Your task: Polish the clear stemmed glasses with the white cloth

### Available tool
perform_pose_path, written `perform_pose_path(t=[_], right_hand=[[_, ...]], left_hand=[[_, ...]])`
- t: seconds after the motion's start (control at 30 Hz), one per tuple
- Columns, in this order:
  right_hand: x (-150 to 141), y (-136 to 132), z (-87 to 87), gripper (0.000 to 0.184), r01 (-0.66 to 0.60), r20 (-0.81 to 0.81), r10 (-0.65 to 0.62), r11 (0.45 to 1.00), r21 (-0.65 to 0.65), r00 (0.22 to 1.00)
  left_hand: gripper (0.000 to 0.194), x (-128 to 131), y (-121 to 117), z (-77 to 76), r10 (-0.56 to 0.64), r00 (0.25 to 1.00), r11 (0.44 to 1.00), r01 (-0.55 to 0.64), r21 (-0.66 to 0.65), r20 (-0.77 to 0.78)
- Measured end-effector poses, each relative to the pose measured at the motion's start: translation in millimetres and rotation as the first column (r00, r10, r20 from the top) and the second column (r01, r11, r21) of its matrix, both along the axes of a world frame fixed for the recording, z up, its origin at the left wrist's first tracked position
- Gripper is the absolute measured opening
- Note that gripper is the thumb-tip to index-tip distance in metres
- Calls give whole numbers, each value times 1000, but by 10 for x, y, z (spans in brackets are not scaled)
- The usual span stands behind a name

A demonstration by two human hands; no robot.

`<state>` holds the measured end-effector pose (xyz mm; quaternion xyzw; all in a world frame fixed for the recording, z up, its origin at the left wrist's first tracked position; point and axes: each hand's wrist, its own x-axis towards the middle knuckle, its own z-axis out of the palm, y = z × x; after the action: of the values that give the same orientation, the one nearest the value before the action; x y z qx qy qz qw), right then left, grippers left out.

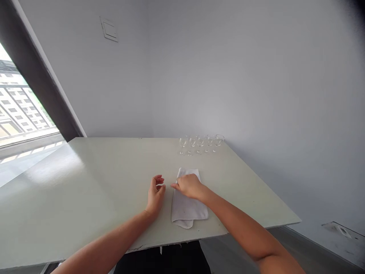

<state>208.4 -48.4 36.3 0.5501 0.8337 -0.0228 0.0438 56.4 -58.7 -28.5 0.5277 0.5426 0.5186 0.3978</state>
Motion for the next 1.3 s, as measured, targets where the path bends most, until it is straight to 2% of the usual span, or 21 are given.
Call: perform_pose_path(t=[0.1, 0.23, 0.33, 0.43, 0.5, 0.6, 0.7, 0.77, 0.83, 0.93, 1.03, 1.1, 1.2, 1.3], right_hand=[[-46, 209, -105, 41, 43, -90, -36, 996, 78, 995], [-123, 214, -393, 26, 46, -168, -22, 989, 143, 985], [-145, 175, -536, 23, 36, -204, 2, 983, 181, 979], [-129, 192, -585, 23, 23, -222, 22, 980, 200, 975], [-109, 217, -595, 23, 14, -230, 37, 976, 216, 973], [-83, 241, -607, 21, 9, -241, 49, 972, 234, 969], [-69, 242, -621, 19, 3, -257, 65, 967, 255, 964], [-65, 242, -631, 18, 3, -265, 69, 965, 262, 962], [-64, 244, -638, 18, 7, -270, 65, 966, 257, 961], [-59, 251, -638, 18, 5, -277, 65, 969, 245, 959], [-50, 248, -626, 18, 1, -284, 65, 974, 227, 957], [-45, 240, -617, 18, -2, -291, 66, 976, 216, 954], [-39, 231, -620, 18, -10, -313, 78, 977, 213, 947], [-38, 234, -646, 16, -9, -328, 85, 974, 225, 941]], left_hand=[[27, -17, 14, 18, 5, 999, 1000, -5, -11, 35], [29, -17, 218, 66, 38, 997, 994, -32, -104, 61], [30, 74, 581, 133, -24, 998, 990, 32, -138, 61], [33, 273, 1068, 193, -137, 990, 979, 142, -144, 46], [43, 451, 1397, 204, -182, 982, 969, 186, -160, 39], [62, 735, 1813, 168, -216, 975, 958, 221, -181, 45], [70, 979, 2091, 92, -229, 972, 952, 235, -198, 52], [65, 1100, 2207, 39, -233, 971, 950, 238, -203, 51], [49, 1180, 2280, -2, -240, 970, 948, 244, -201, 47], [32, 1205, 2330, -33, -249, 968, 947, 253, -196, 41], [30, 1060, 2343, -28, -221, 975, 958, 224, -180, 41], [30, 831, 2346, -6, -165, 985, 973, 170, -156, 45], [23, 274, 2336, 52, -23, 998, 994, 28, -105, 52], [14, -467, 2277, 126, 165, 985, 985, -162, -54, 55]])
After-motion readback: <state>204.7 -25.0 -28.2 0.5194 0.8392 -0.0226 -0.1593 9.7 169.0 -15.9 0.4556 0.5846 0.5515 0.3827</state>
